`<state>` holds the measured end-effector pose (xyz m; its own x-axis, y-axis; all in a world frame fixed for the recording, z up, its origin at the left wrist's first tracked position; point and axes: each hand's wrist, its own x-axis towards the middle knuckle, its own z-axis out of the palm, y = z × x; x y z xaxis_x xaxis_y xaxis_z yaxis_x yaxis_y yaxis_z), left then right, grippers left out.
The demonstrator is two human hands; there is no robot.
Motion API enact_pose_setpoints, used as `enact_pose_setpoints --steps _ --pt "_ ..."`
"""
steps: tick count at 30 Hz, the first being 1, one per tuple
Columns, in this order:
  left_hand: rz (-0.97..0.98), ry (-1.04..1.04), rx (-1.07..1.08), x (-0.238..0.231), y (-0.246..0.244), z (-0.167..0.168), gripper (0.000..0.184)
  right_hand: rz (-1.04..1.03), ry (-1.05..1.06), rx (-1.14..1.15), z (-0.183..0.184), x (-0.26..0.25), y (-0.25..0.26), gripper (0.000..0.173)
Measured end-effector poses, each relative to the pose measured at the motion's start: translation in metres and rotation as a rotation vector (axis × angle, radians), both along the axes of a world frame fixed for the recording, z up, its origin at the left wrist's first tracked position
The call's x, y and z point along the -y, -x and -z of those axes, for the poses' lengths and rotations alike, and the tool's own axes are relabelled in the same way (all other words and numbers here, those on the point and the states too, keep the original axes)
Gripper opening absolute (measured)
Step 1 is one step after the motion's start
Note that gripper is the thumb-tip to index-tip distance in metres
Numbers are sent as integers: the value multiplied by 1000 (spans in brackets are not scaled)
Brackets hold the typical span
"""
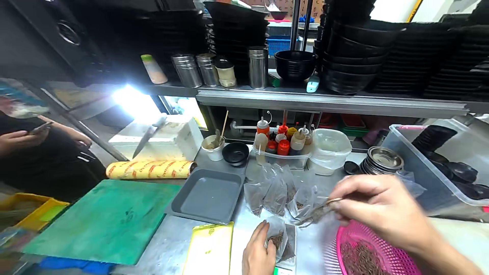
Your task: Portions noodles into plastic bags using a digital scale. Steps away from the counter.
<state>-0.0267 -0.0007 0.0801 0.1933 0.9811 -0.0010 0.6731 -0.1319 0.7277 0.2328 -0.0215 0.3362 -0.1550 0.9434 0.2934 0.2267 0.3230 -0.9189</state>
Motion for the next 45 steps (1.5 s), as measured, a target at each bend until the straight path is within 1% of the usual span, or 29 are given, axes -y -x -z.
enact_pose_setpoints --steps 2,3,5,6,7,9,11,13,15,17,18,21,23,25,31,34,35,38,40,42,45 --pt "-5 -22 30 2 1 2 46 -7 49 157 39 -12 27 8" --pt "-8 -30 44 3 1 3 46 -7 83 294 64 -19 39 10" --pt "-10 -29 47 5 0 3 44 -78 195 607 112 -28 59 19" --pt "-6 -29 39 7 1 1 44 -127 233 710 129 -29 66 24" --pt "2 -30 25 9 2 -2 44 -144 231 754 140 -28 70 27" --pt "13 -45 0 11 7 -8 46 -90 154 694 146 -23 67 23" --pt "12 -92 -6 18 15 -15 48 8 128 534 145 -16 52 18" --pt "10 -145 47 22 27 -21 47 102 189 372 147 -8 30 12" --pt "28 -158 168 25 44 -26 46 185 293 299 158 3 5 8" --pt "16 -153 254 27 59 -27 46 250 359 358 182 17 -22 10" --pt "2 -149 262 27 65 -27 45 274 373 405 195 26 -34 13" --pt "-36 -142 204 26 80 -21 47 333 443 470 221 52 -56 25" --pt "-32 -137 169 24 85 -17 48 367 471 474 230 68 -61 34" --pt "-19 -139 149 21 86 -15 47 391 470 479 237 80 -64 39" --pt "49 -122 120 10 74 -23 50 493 544 453 247 98 -67 32" --pt "108 -134 67 3 67 -25 50 514 551 394 250 105 -71 20" --pt "133 -125 47 1 65 -26 51 511 556 379 251 108 -72 19" --pt "220 -87 -64 -6 59 -35 58 509 573 383 253 115 -75 21" --pt "281 -101 -130 -11 54 -41 62 512 584 401 255 118 -76 23" --pt "342 -115 -166 -16 50 -42 64 515 598 413 258 121 -76 24" --pt "426 -91 -218 -27 41 -42 69 519 600 410 261 122 -72 22"
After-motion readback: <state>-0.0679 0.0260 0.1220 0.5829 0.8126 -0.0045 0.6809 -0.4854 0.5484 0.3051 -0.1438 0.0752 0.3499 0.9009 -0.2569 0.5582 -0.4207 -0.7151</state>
